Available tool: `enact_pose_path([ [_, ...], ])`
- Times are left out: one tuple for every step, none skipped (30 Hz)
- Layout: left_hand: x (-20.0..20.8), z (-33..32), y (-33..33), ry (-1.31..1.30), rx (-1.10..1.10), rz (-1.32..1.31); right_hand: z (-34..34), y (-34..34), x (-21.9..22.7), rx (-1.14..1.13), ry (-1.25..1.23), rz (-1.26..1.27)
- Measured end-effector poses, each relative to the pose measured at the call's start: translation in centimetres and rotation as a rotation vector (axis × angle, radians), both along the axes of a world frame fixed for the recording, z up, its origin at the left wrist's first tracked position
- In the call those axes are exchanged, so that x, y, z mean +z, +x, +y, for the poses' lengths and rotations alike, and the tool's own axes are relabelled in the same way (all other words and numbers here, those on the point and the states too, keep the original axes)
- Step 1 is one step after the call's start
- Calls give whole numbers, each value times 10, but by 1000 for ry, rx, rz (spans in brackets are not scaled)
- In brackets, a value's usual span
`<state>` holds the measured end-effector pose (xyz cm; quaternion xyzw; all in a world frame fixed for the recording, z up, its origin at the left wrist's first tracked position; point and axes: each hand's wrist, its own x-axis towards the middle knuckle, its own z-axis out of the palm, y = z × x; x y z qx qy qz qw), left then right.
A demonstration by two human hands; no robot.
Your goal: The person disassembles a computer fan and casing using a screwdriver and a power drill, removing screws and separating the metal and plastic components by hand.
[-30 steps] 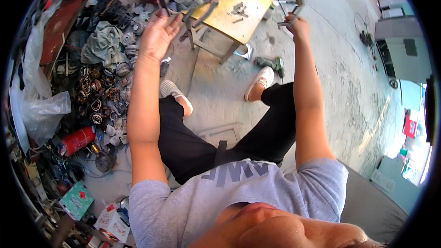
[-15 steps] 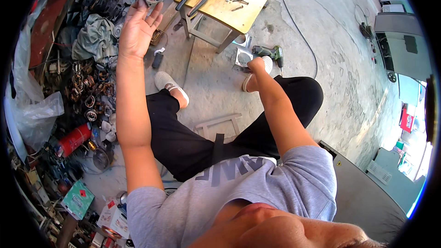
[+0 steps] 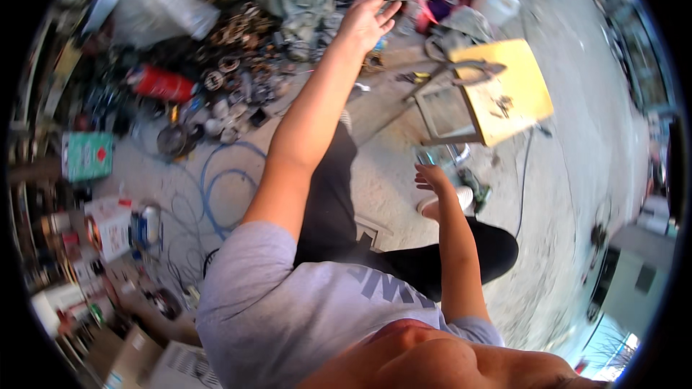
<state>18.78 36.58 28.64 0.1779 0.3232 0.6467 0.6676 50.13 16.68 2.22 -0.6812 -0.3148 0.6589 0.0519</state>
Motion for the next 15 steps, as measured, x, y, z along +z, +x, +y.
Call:
enact_pose_path([
  [1, 0, -17, -19, 38, 65, 0, -5, 19, 1, 36, 41],
  [-4, -4, -35, -43, 75, 127, 1, -9, 35, 1, 67, 81],
  [-9, -17, -53, -120, 96, 202, 1, -12, 47, -4, 100, 121],
  [-18, -30, -71, -197, 107, 276, 1, -14, 56, -33, 132, 145],
  [-33, -45, -89, -280, 117, 351, 0, -15, 63, -65, 159, 172],
  [-67, -62, -115, -359, 93, 424, 0, -20, 69, -92, 187, 205],
  [-100, -83, -131, -467, 94, 447, 0, -21, 72, -114, 226, 189],
  [-131, -112, -142, -560, 73, 476, -3, -22, 81, -99, 289, 146],
  [-186, -159, -188, -606, 84, 445, -3, -42, 100, -34, 347, 142],
  [-209, -185, -182, -751, 67, 427, -5, -40, 111, -33, 413, 89],
  [-226, -212, -176, -893, 56, 404, -8, -35, 114, -49, 519, 109],
  [-243, -241, -172, -1033, 55, 374, -12, -33, 121, -50, 541, 110],
  [-259, -266, -168, -1138, 40, 341, -15, -33, 135, -46, 561, 113],
  [-269, -276, -170, -1204, 39, 302, -18, -31, 153, -47, 584, 110],
  [-280, -282, -178, -1225, 76, 266, -23, -35, 177, -45, 549, 56],
])
